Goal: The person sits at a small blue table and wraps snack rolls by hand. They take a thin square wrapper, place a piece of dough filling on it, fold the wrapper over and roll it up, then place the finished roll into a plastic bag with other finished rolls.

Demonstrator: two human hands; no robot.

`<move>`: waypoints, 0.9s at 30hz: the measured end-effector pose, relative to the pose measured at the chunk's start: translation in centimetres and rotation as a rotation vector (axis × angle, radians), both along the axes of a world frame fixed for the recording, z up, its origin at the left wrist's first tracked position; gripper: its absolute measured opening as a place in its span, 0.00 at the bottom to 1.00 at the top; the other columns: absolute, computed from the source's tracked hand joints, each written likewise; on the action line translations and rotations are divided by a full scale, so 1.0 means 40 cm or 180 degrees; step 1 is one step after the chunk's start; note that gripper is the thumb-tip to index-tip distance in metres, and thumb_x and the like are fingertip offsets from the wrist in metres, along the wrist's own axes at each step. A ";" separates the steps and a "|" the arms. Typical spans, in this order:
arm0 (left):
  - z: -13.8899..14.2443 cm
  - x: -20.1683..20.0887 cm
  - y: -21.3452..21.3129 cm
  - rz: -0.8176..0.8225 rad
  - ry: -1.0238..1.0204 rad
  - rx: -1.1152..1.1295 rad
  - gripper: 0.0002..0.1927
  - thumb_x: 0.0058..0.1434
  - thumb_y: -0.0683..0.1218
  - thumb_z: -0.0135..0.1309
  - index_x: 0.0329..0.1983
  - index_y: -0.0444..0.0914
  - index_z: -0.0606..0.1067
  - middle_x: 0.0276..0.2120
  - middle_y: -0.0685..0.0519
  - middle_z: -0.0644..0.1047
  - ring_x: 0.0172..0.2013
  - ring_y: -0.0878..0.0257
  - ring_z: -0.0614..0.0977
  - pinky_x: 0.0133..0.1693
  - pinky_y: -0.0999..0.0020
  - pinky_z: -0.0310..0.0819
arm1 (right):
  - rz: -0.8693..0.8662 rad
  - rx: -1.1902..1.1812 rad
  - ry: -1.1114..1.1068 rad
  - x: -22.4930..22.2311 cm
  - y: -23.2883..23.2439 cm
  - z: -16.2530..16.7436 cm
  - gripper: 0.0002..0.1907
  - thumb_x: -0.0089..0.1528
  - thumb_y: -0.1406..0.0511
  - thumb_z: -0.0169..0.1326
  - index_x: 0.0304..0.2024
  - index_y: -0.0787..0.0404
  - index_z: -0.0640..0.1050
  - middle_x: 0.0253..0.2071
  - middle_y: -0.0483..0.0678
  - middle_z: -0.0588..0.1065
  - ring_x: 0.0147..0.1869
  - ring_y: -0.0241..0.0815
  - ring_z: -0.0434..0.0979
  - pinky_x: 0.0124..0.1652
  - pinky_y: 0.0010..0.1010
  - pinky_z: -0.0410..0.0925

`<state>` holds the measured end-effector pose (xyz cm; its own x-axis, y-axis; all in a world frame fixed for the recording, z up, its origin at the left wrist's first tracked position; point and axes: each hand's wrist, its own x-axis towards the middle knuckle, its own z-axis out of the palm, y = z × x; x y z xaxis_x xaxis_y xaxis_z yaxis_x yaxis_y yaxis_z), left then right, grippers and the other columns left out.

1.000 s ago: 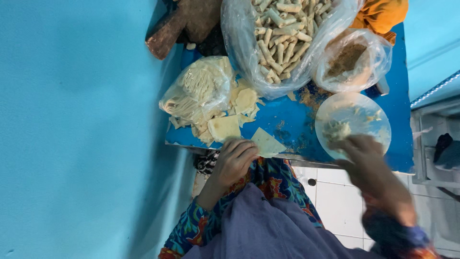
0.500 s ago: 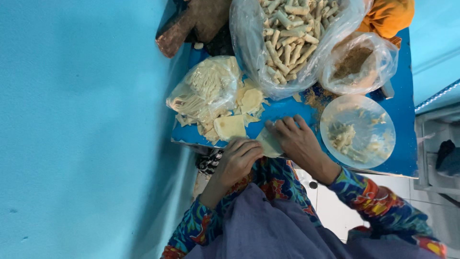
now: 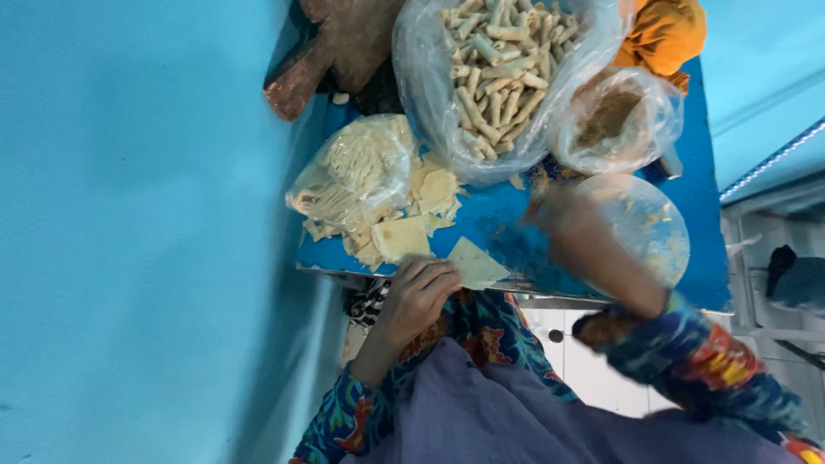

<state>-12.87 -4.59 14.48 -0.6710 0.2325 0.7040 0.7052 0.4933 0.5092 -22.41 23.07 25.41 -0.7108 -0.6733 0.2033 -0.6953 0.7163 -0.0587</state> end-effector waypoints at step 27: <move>0.026 -0.001 -0.009 -0.0120 -0.0070 0.0176 0.08 0.60 0.42 0.65 0.40 0.37 0.79 0.44 0.51 0.79 0.48 0.53 0.80 0.52 0.55 0.72 | -0.1157 -0.1107 -0.1318 -0.098 -0.055 0.066 0.23 0.61 0.67 0.59 0.54 0.65 0.66 0.31 0.55 0.79 0.33 0.54 0.83 0.31 0.44 0.72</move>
<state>-12.91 -4.93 15.50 -0.6780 0.2192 0.7016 0.7111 0.4373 0.5506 -26.32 20.86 28.06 -0.9473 -0.3193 0.0264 -0.2822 0.7925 -0.5406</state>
